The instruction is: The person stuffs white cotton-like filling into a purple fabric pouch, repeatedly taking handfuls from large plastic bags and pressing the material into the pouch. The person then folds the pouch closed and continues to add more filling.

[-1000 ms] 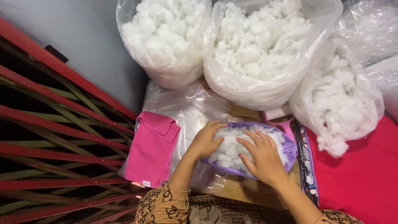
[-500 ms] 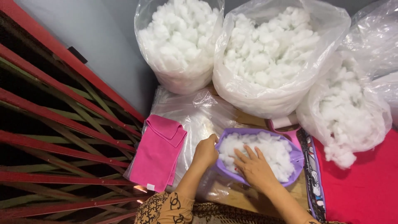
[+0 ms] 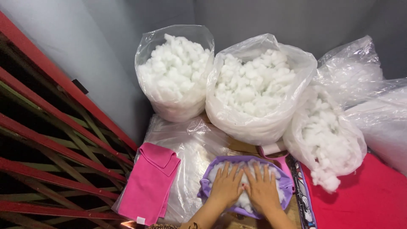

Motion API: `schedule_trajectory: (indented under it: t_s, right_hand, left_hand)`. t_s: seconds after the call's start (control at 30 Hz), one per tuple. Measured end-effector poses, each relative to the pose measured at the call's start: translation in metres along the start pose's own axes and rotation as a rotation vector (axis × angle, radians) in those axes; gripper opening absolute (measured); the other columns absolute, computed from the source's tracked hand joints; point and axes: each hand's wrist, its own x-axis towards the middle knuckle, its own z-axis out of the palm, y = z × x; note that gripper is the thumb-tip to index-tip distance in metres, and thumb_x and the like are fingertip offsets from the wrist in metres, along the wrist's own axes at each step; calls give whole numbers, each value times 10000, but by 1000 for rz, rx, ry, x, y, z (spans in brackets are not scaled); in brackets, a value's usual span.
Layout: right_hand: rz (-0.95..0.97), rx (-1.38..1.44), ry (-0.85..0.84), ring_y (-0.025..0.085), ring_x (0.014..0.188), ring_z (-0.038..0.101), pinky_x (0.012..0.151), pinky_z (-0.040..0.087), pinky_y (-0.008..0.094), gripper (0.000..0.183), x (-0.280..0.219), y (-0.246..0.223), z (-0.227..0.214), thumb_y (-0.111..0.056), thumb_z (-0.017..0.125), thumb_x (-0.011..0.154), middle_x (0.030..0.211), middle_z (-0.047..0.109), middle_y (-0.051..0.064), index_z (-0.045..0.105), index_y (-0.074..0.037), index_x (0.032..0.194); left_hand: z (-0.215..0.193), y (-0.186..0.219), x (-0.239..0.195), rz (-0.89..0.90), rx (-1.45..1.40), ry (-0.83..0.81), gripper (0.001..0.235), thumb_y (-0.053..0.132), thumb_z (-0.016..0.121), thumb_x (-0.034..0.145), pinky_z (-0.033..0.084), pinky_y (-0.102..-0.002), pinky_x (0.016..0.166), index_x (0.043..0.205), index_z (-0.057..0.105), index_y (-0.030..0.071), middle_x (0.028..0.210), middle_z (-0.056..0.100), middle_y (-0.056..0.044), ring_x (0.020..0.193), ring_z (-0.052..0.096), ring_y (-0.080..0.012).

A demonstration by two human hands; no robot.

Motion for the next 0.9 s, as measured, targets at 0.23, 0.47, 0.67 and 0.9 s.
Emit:
schedule_trajectory:
  t_s: [0.23, 0.47, 0.67, 0.9]
  right_hand:
    - [7, 118, -372, 396, 1545, 124, 1225, 180, 574, 724, 0, 16, -39, -600, 346, 1020, 1716, 76, 6, 84, -317, 1634]
    - [103, 378, -245, 397, 1519, 242, 1198, 236, 602, 636, -3, 14, -83, -449, 507, 964, 1654, 290, 69, 331, -347, 1566]
    - [75, 566, 94, 325, 1332, 530, 1072, 428, 485, 650, 19, 51, -161, -316, 670, 861, 1544, 500, 89, 485, -226, 1478]
    - [2, 557, 562, 301, 1302, 596, 957, 487, 466, 431, 98, 63, -339, -128, 630, 977, 1399, 651, 113, 624, -85, 1406]
  left_hand:
    - [-54, 13, 0, -112, 52, -356, 748, 429, 427, 1030, -8, -530, 1259, 1649, 102, 162, 1718, 74, -76, 1575, -29, -365]
    - [-65, 34, -7, -11, -52, -90, 684, 327, 481, 937, 91, -640, 1203, 1568, 347, 100, 1653, 256, -157, 1533, 136, -424]
    - [-138, 62, -13, 144, -161, 360, 528, 279, 602, 930, 246, -668, 1132, 1415, 537, 81, 1489, 481, -204, 1420, 353, -484]
    - [-262, 50, 71, 152, -334, 788, 477, 232, 609, 928, 422, -494, 1117, 1372, 570, 63, 1394, 551, -230, 1328, 513, -394]
